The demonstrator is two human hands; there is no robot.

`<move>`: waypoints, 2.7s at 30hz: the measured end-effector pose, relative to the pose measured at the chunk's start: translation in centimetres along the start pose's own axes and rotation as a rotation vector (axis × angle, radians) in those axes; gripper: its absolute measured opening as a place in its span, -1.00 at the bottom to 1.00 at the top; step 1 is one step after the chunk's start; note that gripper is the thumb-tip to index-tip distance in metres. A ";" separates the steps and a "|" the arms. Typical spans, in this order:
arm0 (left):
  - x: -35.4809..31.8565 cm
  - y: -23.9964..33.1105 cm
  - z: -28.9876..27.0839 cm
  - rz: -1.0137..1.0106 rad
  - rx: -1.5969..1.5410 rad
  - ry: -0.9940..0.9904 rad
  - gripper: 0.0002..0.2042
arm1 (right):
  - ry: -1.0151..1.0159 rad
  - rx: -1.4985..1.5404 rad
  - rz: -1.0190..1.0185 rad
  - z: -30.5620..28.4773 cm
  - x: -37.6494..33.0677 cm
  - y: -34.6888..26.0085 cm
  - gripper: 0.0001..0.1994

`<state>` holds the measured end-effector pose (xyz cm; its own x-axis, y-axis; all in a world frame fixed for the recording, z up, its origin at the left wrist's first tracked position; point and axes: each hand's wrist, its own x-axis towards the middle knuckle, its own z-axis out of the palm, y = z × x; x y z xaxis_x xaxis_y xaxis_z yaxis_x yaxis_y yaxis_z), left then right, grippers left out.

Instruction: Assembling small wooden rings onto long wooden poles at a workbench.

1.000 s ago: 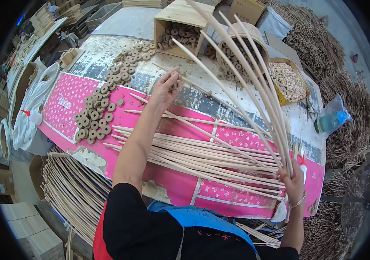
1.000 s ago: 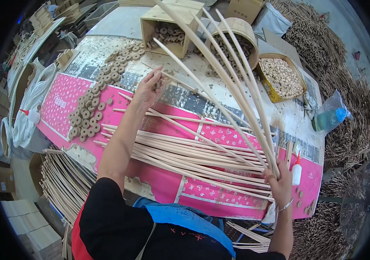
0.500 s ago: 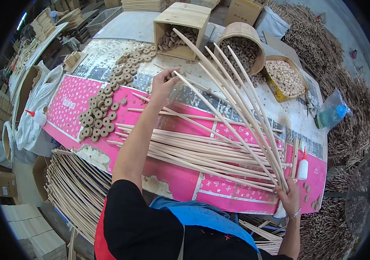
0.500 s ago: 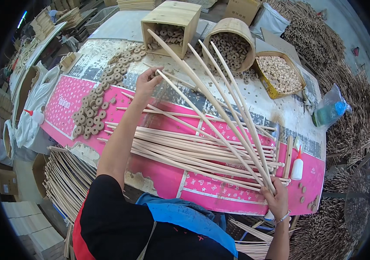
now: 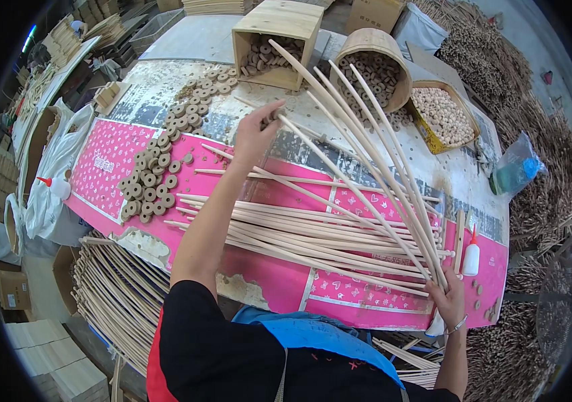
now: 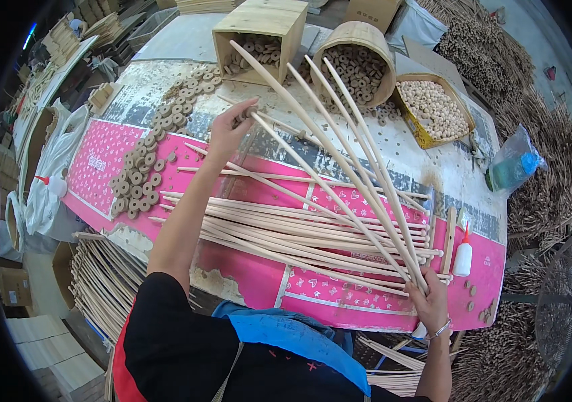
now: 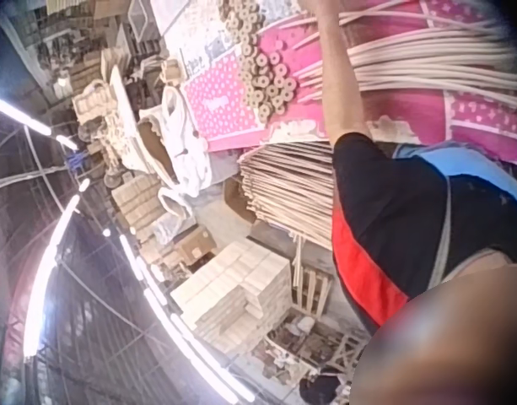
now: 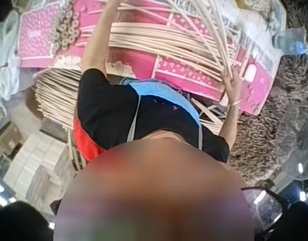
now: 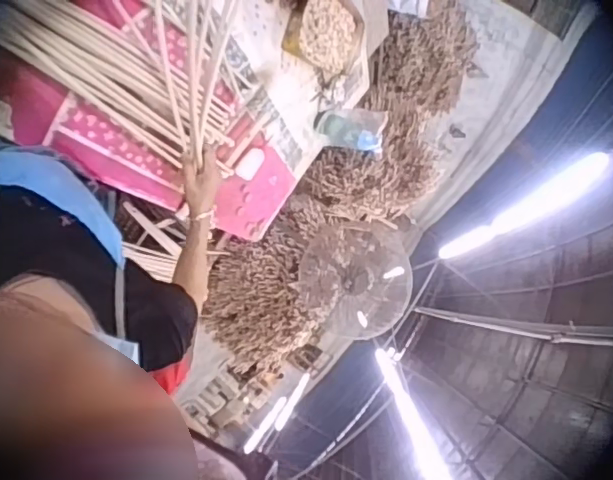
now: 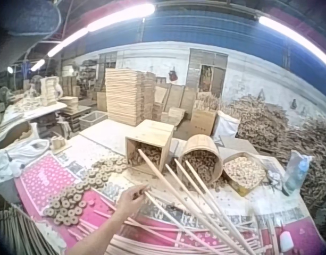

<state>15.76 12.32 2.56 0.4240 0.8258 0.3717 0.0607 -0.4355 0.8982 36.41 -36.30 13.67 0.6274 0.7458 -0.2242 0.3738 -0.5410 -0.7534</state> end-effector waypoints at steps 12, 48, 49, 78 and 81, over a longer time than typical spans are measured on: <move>-1.3 9.7 5.3 0.011 0.008 -0.102 -0.56 | 0.224 -0.406 -0.501 2.5 13.4 -8.3 -0.75; 2.1 1.5 0.8 -0.674 -0.707 0.010 -0.53 | -0.019 0.045 -0.086 1.1 1.3 -0.9 -0.71; 1.9 2.3 1.5 -0.684 -0.711 -0.008 -0.53 | -0.023 0.024 -0.117 1.2 1.8 -0.9 -0.75; 0.4 -3.7 9.4 -0.168 0.594 -0.161 -0.60 | 0.184 0.229 -0.083 -0.8 3.2 0.9 -0.78; 0.2 -2.2 10.1 -0.128 0.692 -0.215 -0.67 | 0.201 0.284 -0.048 -1.1 0.8 1.9 -0.78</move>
<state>24.83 9.85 -1.73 0.5388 0.8278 0.1561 0.6476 -0.5256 0.5517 38.37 -37.16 12.79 0.7459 0.6613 -0.0793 0.2191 -0.3562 -0.9084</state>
